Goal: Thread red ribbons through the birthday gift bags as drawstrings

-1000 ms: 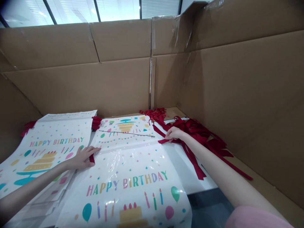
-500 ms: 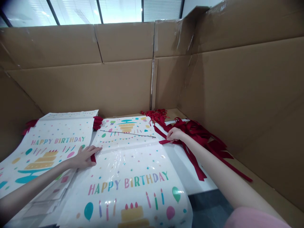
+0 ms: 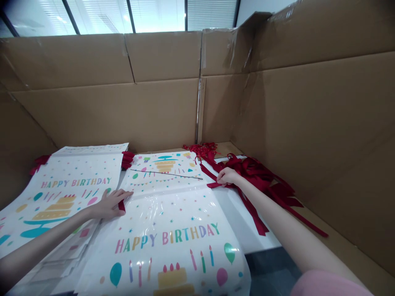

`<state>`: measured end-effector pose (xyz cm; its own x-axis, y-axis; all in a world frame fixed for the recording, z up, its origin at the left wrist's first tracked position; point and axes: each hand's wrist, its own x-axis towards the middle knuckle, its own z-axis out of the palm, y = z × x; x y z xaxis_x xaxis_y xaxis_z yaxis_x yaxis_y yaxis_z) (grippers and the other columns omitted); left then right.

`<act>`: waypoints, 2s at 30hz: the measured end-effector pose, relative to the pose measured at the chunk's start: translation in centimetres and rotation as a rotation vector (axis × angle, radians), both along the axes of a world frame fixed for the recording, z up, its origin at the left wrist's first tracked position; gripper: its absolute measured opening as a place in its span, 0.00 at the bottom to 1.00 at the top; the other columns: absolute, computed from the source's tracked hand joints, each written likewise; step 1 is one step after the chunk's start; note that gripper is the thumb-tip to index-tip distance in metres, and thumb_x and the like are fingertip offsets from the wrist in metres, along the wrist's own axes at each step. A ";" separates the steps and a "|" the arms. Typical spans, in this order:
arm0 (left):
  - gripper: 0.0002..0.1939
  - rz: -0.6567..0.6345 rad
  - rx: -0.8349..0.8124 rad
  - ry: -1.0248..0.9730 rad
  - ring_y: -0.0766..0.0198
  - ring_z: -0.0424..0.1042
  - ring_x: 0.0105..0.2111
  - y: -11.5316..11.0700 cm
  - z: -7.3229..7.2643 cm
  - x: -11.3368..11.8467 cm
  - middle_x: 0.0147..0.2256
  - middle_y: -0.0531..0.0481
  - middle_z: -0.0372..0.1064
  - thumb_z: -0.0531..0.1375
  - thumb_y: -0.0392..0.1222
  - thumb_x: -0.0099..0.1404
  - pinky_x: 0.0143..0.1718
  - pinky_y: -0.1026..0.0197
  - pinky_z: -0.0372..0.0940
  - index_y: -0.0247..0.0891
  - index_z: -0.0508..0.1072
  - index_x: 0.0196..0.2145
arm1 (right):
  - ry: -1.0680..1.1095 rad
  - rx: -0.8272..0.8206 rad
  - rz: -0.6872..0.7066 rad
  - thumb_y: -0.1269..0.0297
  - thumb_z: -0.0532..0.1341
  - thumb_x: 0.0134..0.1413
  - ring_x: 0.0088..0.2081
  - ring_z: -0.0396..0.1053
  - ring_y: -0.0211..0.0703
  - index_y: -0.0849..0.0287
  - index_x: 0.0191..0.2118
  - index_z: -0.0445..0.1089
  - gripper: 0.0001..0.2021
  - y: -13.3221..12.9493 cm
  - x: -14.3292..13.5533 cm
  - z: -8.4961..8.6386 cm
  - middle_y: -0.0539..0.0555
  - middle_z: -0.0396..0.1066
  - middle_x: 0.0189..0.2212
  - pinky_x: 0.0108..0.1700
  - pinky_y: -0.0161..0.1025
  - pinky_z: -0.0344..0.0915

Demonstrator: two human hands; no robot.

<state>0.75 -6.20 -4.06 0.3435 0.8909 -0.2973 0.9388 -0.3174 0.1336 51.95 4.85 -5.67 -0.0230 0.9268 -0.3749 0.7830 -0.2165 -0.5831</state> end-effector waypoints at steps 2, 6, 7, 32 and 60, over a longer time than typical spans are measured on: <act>0.37 0.003 -0.004 0.011 0.43 0.54 0.56 0.0 0.1 0.1 0.57 0.40 0.54 0.54 0.53 0.56 0.54 0.29 0.32 0.46 0.51 0.62 | -0.004 -0.007 -0.012 0.70 0.66 0.38 0.28 0.73 0.40 0.64 0.29 0.72 0.07 0.1 0.1 -0.3 0.55 0.73 0.21 0.20 0.26 0.58; 0.36 0.004 -0.009 0.031 0.43 0.53 0.56 -0.2 0.5 0.3 0.57 0.40 0.53 0.53 0.53 0.56 0.55 0.30 0.32 0.45 0.51 0.62 | -0.015 0.012 -0.006 0.70 0.66 0.38 0.27 0.73 0.39 0.64 0.29 0.72 0.07 0.3 0.4 -1.1 0.55 0.73 0.22 0.21 0.26 0.60; 0.36 0.006 -0.010 0.036 0.43 0.53 0.56 -0.2 0.6 0.4 0.57 0.40 0.53 0.53 0.53 0.57 0.55 0.30 0.32 0.45 0.51 0.62 | -0.024 0.020 -0.006 0.70 0.66 0.37 0.27 0.72 0.39 0.64 0.29 0.72 0.08 0.3 0.5 -1.3 0.54 0.73 0.22 0.21 0.26 0.60; 0.48 0.043 -0.014 -0.010 0.43 0.49 0.59 -0.7 0.8 0.8 0.58 0.39 0.54 0.55 0.49 0.56 0.54 0.29 0.29 0.46 0.29 0.65 | -0.105 0.088 -0.024 0.72 0.64 0.37 0.25 0.72 0.39 0.61 0.26 0.71 0.05 0.8 0.7 -2.6 0.51 0.72 0.19 0.25 0.29 0.65; 0.46 -0.002 0.041 -0.094 0.42 0.49 0.58 -0.7 -0.4 -0.4 0.58 0.40 0.55 0.55 0.51 0.57 0.54 0.29 0.31 0.47 0.30 0.65 | -0.181 0.199 -0.074 0.69 0.69 0.32 0.20 0.68 0.37 0.62 0.23 0.72 0.07 -0.4 -0.4 -0.9 0.51 0.69 0.15 0.26 0.31 0.65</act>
